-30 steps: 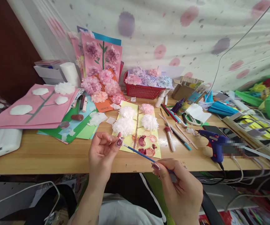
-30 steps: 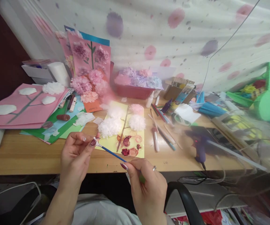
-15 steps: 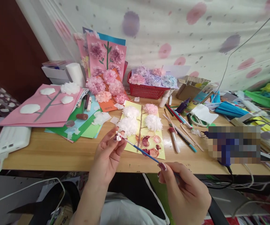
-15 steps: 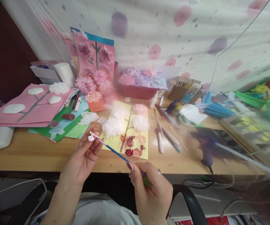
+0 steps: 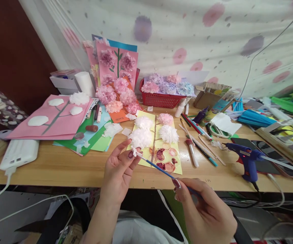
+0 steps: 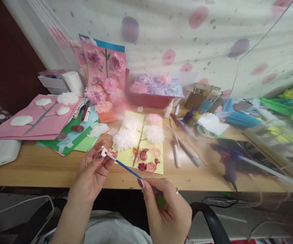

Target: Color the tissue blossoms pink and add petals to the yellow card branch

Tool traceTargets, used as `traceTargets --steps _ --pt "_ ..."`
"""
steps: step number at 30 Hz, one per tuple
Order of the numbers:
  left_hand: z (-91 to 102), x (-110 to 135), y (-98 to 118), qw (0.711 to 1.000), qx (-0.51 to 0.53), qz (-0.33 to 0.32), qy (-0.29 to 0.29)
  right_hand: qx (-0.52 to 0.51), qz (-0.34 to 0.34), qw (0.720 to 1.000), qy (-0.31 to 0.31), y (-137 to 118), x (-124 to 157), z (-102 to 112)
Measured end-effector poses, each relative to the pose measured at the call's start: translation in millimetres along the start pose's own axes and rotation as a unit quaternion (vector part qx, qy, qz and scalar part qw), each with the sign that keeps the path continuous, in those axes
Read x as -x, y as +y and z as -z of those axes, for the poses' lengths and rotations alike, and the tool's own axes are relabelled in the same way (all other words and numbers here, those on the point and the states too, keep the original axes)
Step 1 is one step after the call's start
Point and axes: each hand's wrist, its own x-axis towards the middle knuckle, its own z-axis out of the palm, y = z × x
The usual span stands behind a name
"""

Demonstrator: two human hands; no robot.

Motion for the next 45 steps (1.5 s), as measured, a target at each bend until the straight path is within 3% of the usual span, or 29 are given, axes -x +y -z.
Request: traceTargets --steps 7,13,22,29,33,36,40,45 --pt "0.5 0 -1 0.999 -0.019 -0.037 0.016 -0.064 -0.026 0.998 0.003 3 3 2" --pt "5.8 -1 -1 0.999 -0.004 -0.04 -0.022 -0.016 -0.067 0.997 -0.029 -1 2 3" --pt "3.2 -1 -2 1.0 0.013 -0.028 0.004 -0.086 0.009 0.996 -0.004 3 1 -3" --pt "3.2 -3 1 0.996 0.079 -0.041 0.01 -0.051 -0.07 0.996 -0.003 5 6 4" --pt "4.4 -7 5 0.991 0.116 -0.051 0.034 -0.155 -0.109 0.981 0.03 14 -1 7" --pt "2.0 -5 7 0.99 0.136 -0.022 0.036 -0.223 -0.124 0.967 -0.004 15 -6 2" --pt "-2.8 3 9 0.989 0.147 0.015 0.014 -0.224 -0.092 0.968 -0.067 11 -12 -8" --pt "-9.8 10 12 0.992 0.124 0.024 -0.028 -0.254 -0.052 0.964 -0.064 3 -30 -28"
